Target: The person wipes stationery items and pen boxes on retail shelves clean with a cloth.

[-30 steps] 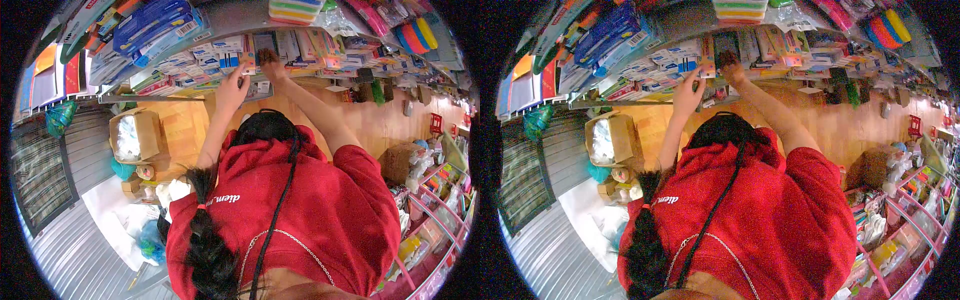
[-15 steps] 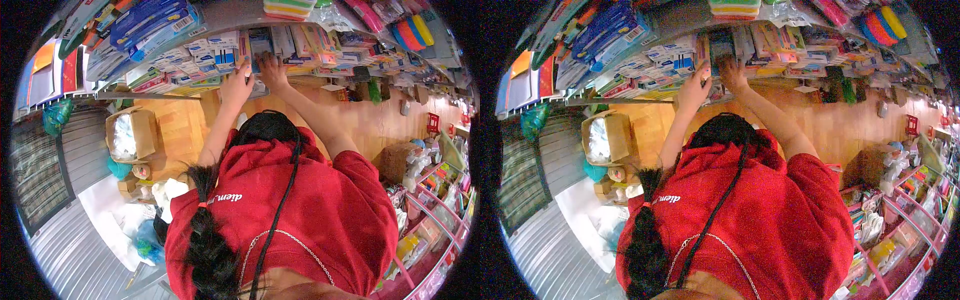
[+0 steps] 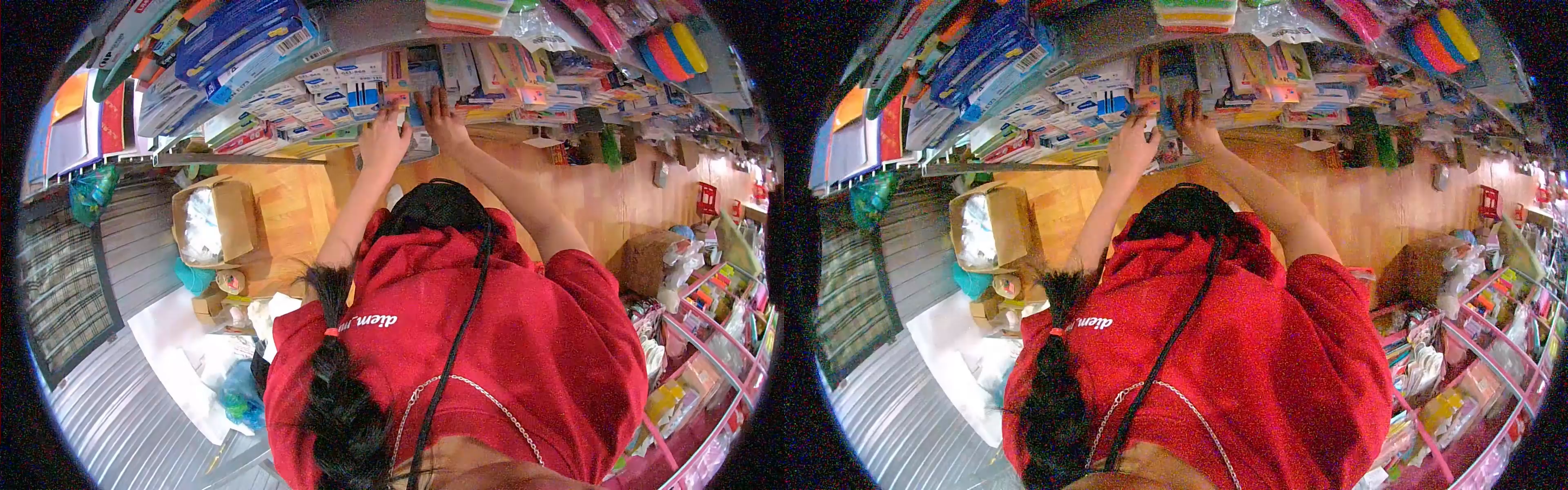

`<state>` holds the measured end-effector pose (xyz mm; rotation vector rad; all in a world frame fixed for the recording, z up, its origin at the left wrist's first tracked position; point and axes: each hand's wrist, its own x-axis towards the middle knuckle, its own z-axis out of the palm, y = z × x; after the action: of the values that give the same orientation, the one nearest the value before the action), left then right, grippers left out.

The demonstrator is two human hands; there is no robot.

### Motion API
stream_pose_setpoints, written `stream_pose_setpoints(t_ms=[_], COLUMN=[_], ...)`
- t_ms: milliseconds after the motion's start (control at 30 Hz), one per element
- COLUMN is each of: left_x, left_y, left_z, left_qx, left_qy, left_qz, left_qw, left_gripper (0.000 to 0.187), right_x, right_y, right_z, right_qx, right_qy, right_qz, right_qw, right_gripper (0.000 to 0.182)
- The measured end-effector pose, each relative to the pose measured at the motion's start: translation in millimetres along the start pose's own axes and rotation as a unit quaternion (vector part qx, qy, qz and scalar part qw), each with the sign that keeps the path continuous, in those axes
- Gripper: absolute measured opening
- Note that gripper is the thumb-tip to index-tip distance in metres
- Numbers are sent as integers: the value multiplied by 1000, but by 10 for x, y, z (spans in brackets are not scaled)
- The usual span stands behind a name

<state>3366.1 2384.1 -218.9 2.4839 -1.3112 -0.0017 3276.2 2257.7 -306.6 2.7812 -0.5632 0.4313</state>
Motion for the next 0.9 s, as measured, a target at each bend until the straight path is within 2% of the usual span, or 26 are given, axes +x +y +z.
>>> stream_pose_setpoints(t_ms=[33,133,233,333,533,633,733,833,900], left_x=[1,7,15,31,36,37,47,34,3], left_y=[-9,11,12,38,60,125,68,122,116], left_z=[10,-10,26,24,19,-67,18,-69,-78], left_qx=[6,-12,-2,23,27,3,9,-7,-26], left_qy=[6,-16,27,9,27,-14,-7,-37,18], left_qz=[4,-20,-6,-10,-13,-60,-54,-79,-46], left_qw=[1000,1000,1000,1000,999,998,998,996,998], left_gripper=[45,41,36,32,34,33,35,35,36], right_x=[-9,-45,-110,-186,-441,-505,-561,-708,-974], right_y=[13,-22,-42,-62,24,269,635,866,1021], right_z=[-2,-203,-212,-251,-613,-796,-1044,-1097,-1020], right_qx=[31,10,10,0,46,115,227,361,548], right_qy=[13,-44,-6,-2,-40,-114,-219,-378,-271], right_qz=[-9,7,3,4,-53,-114,-155,46,143], right_qw=[999,999,1000,1000,997,980,936,851,778], right_gripper=[61,62,61,60,60,58,60,59,55])
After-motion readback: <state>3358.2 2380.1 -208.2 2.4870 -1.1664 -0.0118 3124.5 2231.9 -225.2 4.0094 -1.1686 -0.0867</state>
